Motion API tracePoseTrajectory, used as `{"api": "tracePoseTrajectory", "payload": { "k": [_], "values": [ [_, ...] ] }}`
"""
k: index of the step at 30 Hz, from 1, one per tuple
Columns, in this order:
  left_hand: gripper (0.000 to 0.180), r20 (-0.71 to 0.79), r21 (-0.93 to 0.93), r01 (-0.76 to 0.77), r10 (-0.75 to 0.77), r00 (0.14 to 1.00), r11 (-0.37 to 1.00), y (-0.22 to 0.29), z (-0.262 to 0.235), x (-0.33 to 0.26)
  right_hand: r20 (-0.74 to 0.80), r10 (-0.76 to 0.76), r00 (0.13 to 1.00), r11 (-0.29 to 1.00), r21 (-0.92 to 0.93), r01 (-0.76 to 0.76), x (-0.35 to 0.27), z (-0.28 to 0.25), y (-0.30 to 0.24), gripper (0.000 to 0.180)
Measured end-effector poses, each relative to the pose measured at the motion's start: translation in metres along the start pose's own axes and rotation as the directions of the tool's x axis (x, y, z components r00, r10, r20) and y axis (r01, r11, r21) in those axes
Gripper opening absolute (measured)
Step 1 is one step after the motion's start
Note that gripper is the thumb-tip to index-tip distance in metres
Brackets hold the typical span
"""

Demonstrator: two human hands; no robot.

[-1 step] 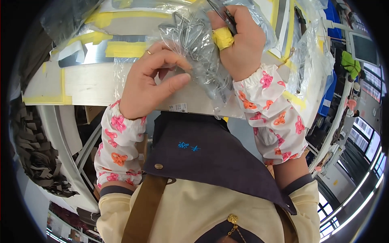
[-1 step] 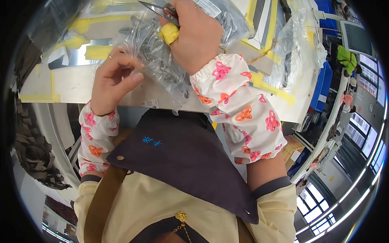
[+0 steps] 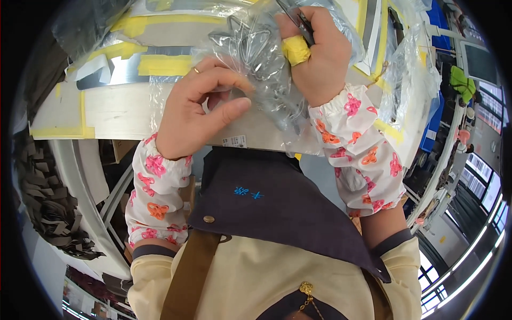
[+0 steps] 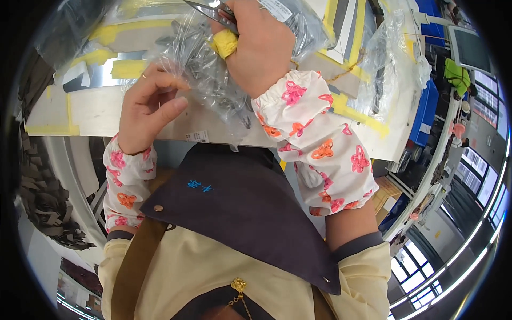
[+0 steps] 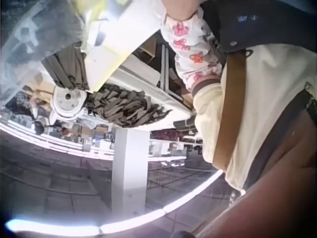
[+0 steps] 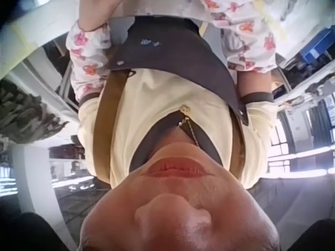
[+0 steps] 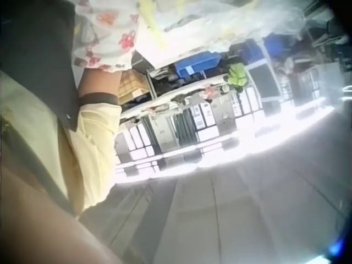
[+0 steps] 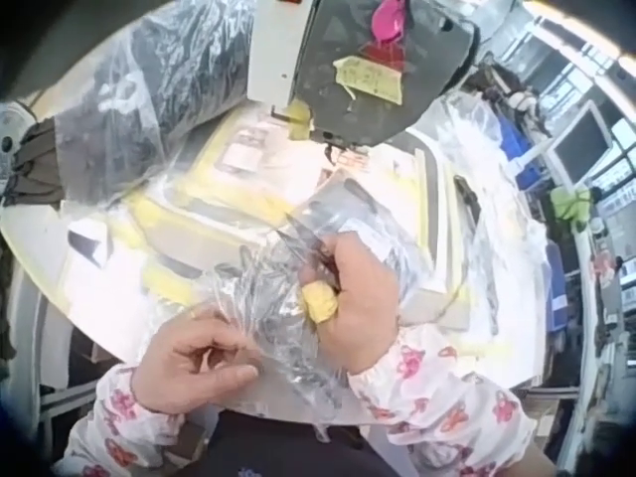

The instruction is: The person is sorting and bagging various metal hardware components like D-rings and hooks at a workshop station.

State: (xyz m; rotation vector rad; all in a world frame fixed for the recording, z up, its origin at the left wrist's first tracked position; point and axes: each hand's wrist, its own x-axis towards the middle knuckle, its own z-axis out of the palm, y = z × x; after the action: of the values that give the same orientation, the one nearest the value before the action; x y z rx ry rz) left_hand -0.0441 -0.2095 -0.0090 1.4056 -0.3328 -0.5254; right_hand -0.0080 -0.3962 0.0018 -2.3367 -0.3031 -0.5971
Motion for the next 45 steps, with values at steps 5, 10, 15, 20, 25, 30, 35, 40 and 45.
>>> {"api": "tracePoseTrajectory", "payload": {
  "k": [5, 10, 15, 20, 25, 30, 35, 40, 45],
  "values": [
    [0.017, 0.106, -0.069, 0.117, -0.11, 0.988, 0.991, -0.001, 0.0, 0.002, 0.201, 0.175, 0.964, 0.979, 0.07, -0.192, 0.011, -0.017, -0.004, 0.035],
    [0.031, 0.008, -0.242, 0.046, -0.046, 0.999, 0.969, -0.02, -0.008, 0.002, 0.571, -0.135, 0.81, 0.982, 0.184, 0.033, 0.048, -0.051, -0.018, 0.024],
    [0.039, 0.023, -0.239, -0.021, 0.027, 0.999, 0.971, -0.019, -0.006, -0.002, 0.821, -0.504, 0.268, 0.601, 0.11, 0.792, 0.072, -0.046, -0.063, 0.032],
    [0.041, -0.003, -0.207, -0.03, 0.031, 1.0, 0.978, -0.019, -0.008, -0.004, 0.967, -0.248, 0.064, 0.65, 0.117, 0.751, 0.079, -0.008, -0.076, 0.018],
    [0.039, 0.058, -0.126, -0.014, 0.021, 0.998, 0.992, -0.021, -0.01, -0.004, 0.959, -0.226, 0.171, 0.729, 0.05, 0.682, 0.078, -0.01, -0.073, 0.024],
    [0.038, 0.027, -0.121, -0.047, 0.05, 0.998, 0.991, -0.026, -0.01, -0.005, 0.942, -0.181, 0.284, 0.817, -0.018, 0.577, 0.078, -0.013, -0.062, 0.03],
    [0.032, 0.082, -0.04, -0.064, 0.067, 0.994, 0.997, -0.023, -0.012, -0.006, 0.907, -0.11, 0.407, 0.888, -0.095, 0.45, 0.076, -0.019, -0.053, 0.037],
    [0.028, -0.148, 0.02, -0.087, 0.089, 0.985, 0.996, -0.023, 0.002, -0.028, 0.852, -0.058, 0.52, 0.945, -0.121, 0.305, 0.073, -0.015, -0.044, 0.043],
    [0.02, -0.185, 0.314, -0.05, 0.113, 0.976, 0.948, -0.012, 0.013, -0.023, 0.682, -0.098, 0.724, 0.868, -0.298, 0.398, 0.035, 0.013, -0.043, 0.038]
  ]
}}
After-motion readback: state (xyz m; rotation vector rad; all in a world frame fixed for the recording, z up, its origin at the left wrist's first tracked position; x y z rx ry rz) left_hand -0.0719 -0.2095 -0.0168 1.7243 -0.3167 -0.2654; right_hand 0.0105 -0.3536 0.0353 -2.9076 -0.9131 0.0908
